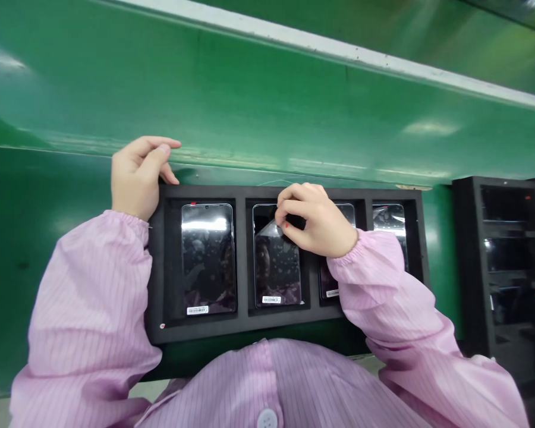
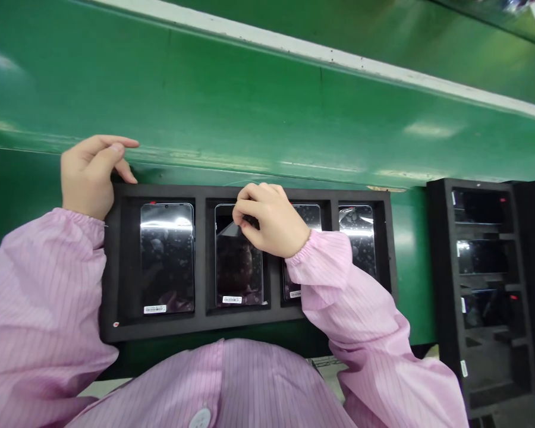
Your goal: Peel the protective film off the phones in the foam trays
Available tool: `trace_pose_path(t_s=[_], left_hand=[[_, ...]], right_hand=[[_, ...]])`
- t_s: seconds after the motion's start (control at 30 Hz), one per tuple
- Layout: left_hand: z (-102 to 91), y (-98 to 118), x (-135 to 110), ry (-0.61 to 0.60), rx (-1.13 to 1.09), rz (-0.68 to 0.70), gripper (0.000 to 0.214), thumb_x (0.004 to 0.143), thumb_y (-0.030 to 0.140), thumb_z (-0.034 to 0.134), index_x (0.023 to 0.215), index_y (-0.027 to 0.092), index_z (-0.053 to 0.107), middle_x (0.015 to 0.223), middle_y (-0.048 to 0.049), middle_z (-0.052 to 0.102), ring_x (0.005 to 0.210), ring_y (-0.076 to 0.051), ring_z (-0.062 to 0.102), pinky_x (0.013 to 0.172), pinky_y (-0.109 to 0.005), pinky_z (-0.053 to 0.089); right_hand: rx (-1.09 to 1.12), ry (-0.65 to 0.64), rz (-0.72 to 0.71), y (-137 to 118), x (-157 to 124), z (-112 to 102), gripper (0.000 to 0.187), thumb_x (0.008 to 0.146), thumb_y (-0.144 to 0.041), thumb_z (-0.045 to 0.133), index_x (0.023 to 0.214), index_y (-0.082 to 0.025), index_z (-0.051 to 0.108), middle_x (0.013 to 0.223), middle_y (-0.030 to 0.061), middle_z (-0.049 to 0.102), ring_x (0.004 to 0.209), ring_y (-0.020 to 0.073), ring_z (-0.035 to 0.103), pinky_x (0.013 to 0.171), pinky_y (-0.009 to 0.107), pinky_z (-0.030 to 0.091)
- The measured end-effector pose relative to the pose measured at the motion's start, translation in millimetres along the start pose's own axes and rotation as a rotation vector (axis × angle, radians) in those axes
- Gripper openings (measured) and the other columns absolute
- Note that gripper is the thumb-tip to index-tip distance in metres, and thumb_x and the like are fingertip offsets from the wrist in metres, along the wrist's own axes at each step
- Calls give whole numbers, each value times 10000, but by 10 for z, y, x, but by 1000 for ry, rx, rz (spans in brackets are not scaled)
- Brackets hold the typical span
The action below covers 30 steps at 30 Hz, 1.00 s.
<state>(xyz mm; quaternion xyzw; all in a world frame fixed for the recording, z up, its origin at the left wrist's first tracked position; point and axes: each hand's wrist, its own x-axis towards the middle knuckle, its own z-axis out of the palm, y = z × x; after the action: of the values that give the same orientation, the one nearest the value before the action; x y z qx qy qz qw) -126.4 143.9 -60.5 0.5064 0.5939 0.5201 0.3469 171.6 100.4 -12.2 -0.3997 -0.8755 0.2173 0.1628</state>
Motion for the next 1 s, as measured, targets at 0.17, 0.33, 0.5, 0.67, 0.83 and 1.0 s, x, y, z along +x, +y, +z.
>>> trace_pose_path(t_s=[0.17, 0.33, 0.5, 0.67, 0.83, 1.0], left_hand=[[-10, -19, 1, -6, 0, 9, 153, 764, 381, 646, 820, 366, 788, 449, 39, 539, 467, -197, 481, 553, -377, 373], [-22, -42, 12, -10, 9, 44, 173, 800, 328, 631, 865, 301, 789, 452, 38, 544, 460, -177, 485, 528, -334, 371], [-16, -35, 15, -14, 17, 94, 241, 801, 233, 576, 908, 167, 781, 443, 39, 541, 432, -114, 482, 484, -239, 373], [-15, -33, 17, -17, -4, 101, 231, 810, 206, 577, 909, 147, 778, 441, 43, 542, 425, -97, 493, 475, -204, 376], [-17, -40, 23, -17, -18, 101, 221, 825, 182, 578, 913, 137, 776, 441, 44, 546, 423, -92, 501, 474, -196, 382], [-22, -56, 24, -28, -25, 106, 216, 856, 120, 569, 917, 136, 775, 445, 45, 545, 424, -83, 506, 492, -192, 388]], right_hand=[[194, -67, -28, 87, -46, -187, 160, 801, -49, 501, 724, -184, 539, 925, 36, 685, 866, 160, 626, 810, 306, 478], [225, -64, 11, 114, -74, -245, 167, 768, -29, 486, 712, -184, 508, 934, 31, 703, 892, 159, 666, 857, 318, 520], [251, -55, 7, 113, -63, -246, 165, 712, -24, 455, 659, -180, 443, 887, 15, 712, 868, 142, 678, 1056, 403, 470], [96, -91, 30, -43, -106, -225, 156, 732, -146, 550, 875, -181, 603, 888, 26, 688, 948, 206, 645, 1158, 582, 287], [-17, -16, 52, -193, -148, -135, 423, 881, -530, 609, 1128, -195, 686, 1021, 64, 698, 1032, 252, 592, 1134, 584, 204], [-125, 135, -39, -232, -100, 29, 436, 991, -355, 501, 636, -170, 673, 970, 43, 720, 876, 186, 560, 879, 412, 313]])
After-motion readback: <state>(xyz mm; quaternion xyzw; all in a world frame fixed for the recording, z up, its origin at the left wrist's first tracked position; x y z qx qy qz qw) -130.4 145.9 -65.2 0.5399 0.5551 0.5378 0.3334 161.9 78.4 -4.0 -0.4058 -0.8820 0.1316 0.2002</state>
